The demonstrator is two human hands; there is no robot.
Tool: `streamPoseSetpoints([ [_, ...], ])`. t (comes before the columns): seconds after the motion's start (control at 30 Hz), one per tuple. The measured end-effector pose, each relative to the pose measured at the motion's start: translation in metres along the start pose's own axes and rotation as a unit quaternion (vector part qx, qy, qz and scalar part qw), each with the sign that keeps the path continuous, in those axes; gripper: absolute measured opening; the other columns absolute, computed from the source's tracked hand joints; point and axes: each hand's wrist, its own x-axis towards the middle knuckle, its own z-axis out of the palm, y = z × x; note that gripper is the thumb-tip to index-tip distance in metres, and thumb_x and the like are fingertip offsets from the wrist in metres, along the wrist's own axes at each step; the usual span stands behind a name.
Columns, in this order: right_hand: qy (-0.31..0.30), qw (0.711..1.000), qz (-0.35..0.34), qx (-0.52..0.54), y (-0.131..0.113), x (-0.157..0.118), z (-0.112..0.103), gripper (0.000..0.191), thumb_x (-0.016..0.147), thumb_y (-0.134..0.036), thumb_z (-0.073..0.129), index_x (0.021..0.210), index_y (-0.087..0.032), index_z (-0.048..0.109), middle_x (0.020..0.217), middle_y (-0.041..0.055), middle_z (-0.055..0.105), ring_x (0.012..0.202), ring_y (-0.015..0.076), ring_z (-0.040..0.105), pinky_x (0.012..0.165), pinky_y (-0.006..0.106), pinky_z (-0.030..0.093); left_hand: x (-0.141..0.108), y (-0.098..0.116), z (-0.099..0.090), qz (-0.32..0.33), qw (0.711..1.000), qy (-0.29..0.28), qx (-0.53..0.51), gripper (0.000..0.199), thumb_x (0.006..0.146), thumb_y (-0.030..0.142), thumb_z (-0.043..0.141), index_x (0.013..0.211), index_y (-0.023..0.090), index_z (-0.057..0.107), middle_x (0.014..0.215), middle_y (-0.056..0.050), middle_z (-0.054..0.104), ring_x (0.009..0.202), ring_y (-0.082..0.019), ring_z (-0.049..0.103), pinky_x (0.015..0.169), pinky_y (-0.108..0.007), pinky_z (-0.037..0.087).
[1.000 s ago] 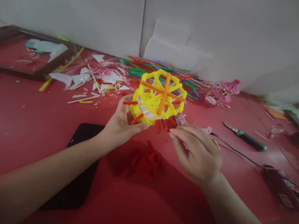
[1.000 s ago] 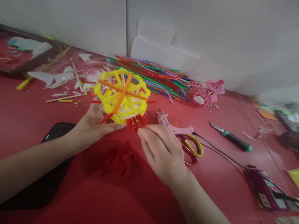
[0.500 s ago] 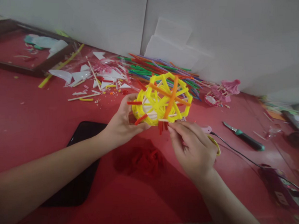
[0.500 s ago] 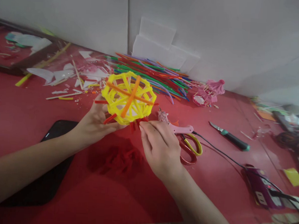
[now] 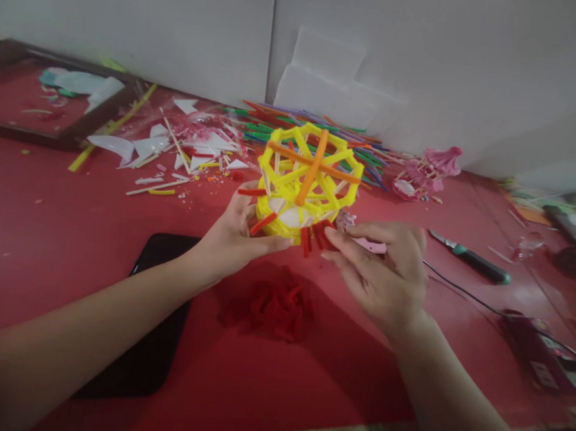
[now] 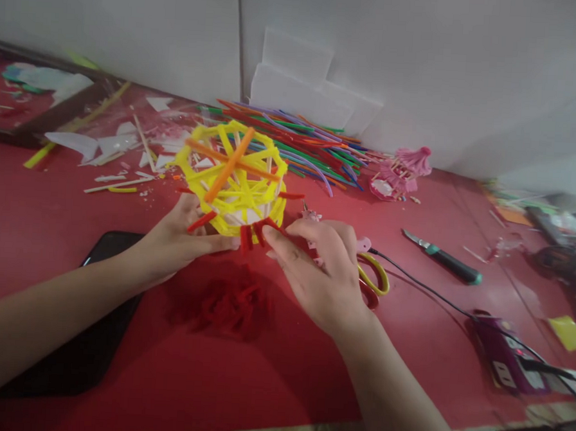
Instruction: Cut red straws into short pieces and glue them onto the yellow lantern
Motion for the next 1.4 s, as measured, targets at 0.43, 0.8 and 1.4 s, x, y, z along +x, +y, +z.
streamPoseSetpoints([
  [0.43,0.042,0.998,-0.012,0.041,-0.0029,0.0025,-0.0031,0.018,0.077,-0.012,0.077,0.086,-0.028,0.074,0.075,-0.0017,0.067,0.072,0.0131,0.06,0.068,0.03,0.052,-0.0012,0.0022,0.0013,-0.008,1.0,-0.009,-0.004,0.05,0.057,0.001,0.08,0.09,0.024,0.05,0.101,0.0,0.067,0.112,-0.026,0.065,0.086,-0.035,0.062],
  [0.8,0.057,0.998,-0.031,0.013,-0.0017,0.0035,0.0016,0.011,0.079,-0.017,0.077,0.085,-0.026,0.075,0.081,-0.0005,0.068,0.078,0.0146,0.061,0.073,0.031,0.053,-0.0045,0.0064,0.0036,-0.017,1.0,-0.014,0.007,0.05,0.058,0.007,0.082,0.096,0.023,0.054,0.107,-0.001,0.07,0.117,-0.027,0.064,0.092,-0.034,0.059],
  [1.4,0.058,0.998,-0.004,0.036,-0.0034,0.0048,0.0007,0.013,0.079,-0.016,0.076,0.088,-0.026,0.076,0.078,-0.0002,0.069,0.078,0.0148,0.061,0.074,0.03,0.052,-0.0024,0.001,0.0001,-0.018,0.999,-0.024,0.018,0.055,0.059,0.006,0.082,0.102,0.024,0.051,0.112,0.0,0.069,0.117,-0.027,0.064,0.098,-0.04,0.056],
])
